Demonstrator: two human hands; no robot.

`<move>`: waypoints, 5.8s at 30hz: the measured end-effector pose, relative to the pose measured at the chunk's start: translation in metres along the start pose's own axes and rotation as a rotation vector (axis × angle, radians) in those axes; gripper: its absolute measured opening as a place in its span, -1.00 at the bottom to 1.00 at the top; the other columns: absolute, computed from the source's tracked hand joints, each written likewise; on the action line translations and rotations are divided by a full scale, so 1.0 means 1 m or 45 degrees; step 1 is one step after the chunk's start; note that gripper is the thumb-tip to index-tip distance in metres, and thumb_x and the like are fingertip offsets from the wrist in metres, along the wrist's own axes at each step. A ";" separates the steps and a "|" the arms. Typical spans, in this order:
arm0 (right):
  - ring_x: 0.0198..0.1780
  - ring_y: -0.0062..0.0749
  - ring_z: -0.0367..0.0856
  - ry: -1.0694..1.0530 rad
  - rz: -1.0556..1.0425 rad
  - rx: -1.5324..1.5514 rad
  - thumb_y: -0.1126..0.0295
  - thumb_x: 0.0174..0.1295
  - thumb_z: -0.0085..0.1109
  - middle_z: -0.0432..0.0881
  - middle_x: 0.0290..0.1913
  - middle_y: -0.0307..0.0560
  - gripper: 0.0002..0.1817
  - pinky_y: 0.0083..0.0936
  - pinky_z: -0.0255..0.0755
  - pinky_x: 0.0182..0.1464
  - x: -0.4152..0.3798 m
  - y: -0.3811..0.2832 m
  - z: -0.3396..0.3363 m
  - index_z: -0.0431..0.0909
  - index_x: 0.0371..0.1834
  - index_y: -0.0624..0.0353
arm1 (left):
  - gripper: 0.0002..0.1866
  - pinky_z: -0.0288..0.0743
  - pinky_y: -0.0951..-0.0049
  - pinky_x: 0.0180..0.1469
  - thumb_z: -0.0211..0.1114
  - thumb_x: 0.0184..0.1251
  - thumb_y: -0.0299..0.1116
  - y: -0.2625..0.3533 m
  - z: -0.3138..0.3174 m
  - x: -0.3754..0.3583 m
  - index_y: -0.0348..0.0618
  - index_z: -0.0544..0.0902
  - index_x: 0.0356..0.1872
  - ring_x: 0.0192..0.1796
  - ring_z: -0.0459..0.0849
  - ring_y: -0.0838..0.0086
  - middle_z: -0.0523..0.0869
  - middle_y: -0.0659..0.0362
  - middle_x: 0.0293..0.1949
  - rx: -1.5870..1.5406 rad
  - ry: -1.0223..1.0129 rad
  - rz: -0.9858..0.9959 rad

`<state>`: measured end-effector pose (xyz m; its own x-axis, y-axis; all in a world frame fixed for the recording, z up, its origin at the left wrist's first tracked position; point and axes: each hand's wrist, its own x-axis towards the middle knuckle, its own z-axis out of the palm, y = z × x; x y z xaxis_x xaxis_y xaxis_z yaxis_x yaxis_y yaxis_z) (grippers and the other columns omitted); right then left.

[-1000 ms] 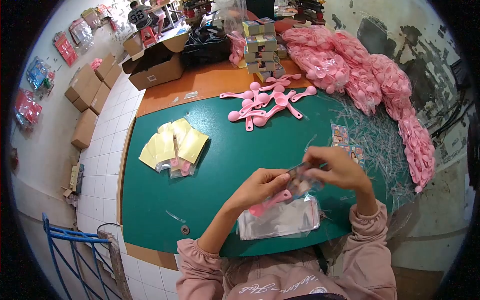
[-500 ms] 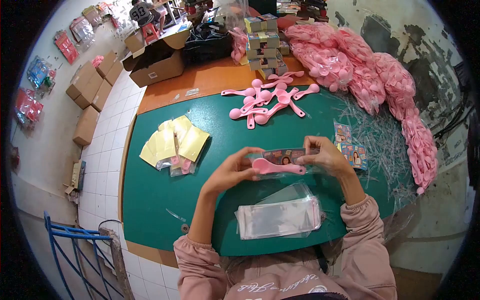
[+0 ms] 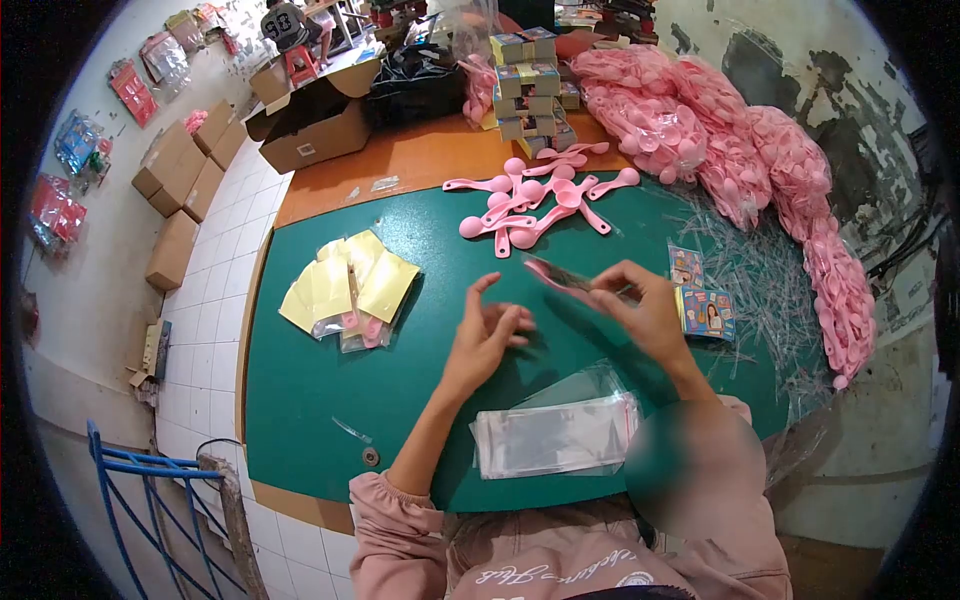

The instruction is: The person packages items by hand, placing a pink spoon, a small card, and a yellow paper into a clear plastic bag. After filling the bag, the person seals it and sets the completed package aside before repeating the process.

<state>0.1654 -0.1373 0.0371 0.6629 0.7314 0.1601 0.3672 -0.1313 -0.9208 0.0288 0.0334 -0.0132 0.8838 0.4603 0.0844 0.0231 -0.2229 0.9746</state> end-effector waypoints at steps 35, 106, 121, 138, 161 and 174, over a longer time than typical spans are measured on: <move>-0.35 -0.37 0.40 -0.202 -1.001 -1.232 0.44 -0.05 0.09 0.38 -0.46 -0.15 -0.88 -0.46 0.25 -0.33 -0.026 -0.012 0.059 0.43 -0.45 0.22 | -0.30 0.39 0.42 0.06 -0.07 0.36 -0.47 0.020 0.003 -0.024 -0.01 -0.28 0.38 -0.11 0.53 0.49 0.52 0.13 -0.12 -1.053 -0.303 -0.659; -0.46 -0.58 0.59 -0.165 0.360 0.394 0.54 0.14 0.07 0.57 -0.42 -0.12 -0.70 -0.66 0.50 -0.44 -0.015 0.023 0.042 0.39 -0.03 0.27 | -0.83 0.50 0.62 -0.46 0.13 0.21 -0.51 0.014 0.006 -0.019 -0.23 0.44 -0.17 -0.36 0.59 0.58 0.61 0.16 -0.33 -0.016 0.045 -0.250; -0.13 0.01 0.50 0.233 0.789 -1.295 0.18 -0.10 0.30 0.53 -0.20 0.18 -0.53 -0.22 0.38 -0.15 -0.043 0.030 -0.128 0.48 -0.20 0.31 | -0.70 0.45 0.29 -0.18 0.28 0.09 -0.36 0.052 0.012 -0.034 -0.26 0.48 -0.18 -0.22 0.55 0.20 0.48 0.00 -0.24 0.807 -0.197 0.172; -0.30 -0.01 0.58 0.632 0.483 -1.604 0.49 0.05 0.07 0.58 -0.35 0.13 -0.82 -0.20 0.42 -0.25 -0.052 -0.004 -0.110 0.46 -0.26 0.28 | -0.79 0.47 0.50 -0.21 0.19 0.16 -0.51 0.025 0.028 -0.029 -0.22 0.31 -0.29 -0.25 0.61 0.48 0.65 0.05 -0.30 -0.142 -0.558 -0.051; -0.40 -0.62 0.54 0.082 0.228 -0.188 0.57 0.08 0.11 0.59 -0.43 -0.17 -0.87 -0.68 0.44 -0.42 -0.040 -0.046 -0.041 0.46 -0.29 0.28 | -0.67 0.43 0.64 -0.25 0.27 0.16 -0.40 0.034 0.013 -0.018 -0.21 0.46 -0.05 -0.24 0.62 0.60 0.68 0.07 -0.21 -0.522 -0.320 -0.378; -0.54 -0.49 0.53 -0.351 0.039 -0.285 0.44 0.02 0.21 0.55 -0.47 -0.06 -0.81 -0.54 0.39 -0.48 -0.032 -0.031 -0.027 0.45 -0.36 0.29 | -0.63 0.47 0.57 -0.08 0.26 0.15 -0.47 0.037 0.018 -0.020 -0.25 0.46 0.01 -0.13 0.60 0.58 0.68 0.09 -0.21 -0.533 -0.461 -0.382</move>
<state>0.1506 -0.1751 0.0700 0.4858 0.8740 0.0036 0.5042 -0.2769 -0.8180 0.0203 0.0005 0.0173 0.9712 0.1138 -0.2093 0.1742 0.2601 0.9497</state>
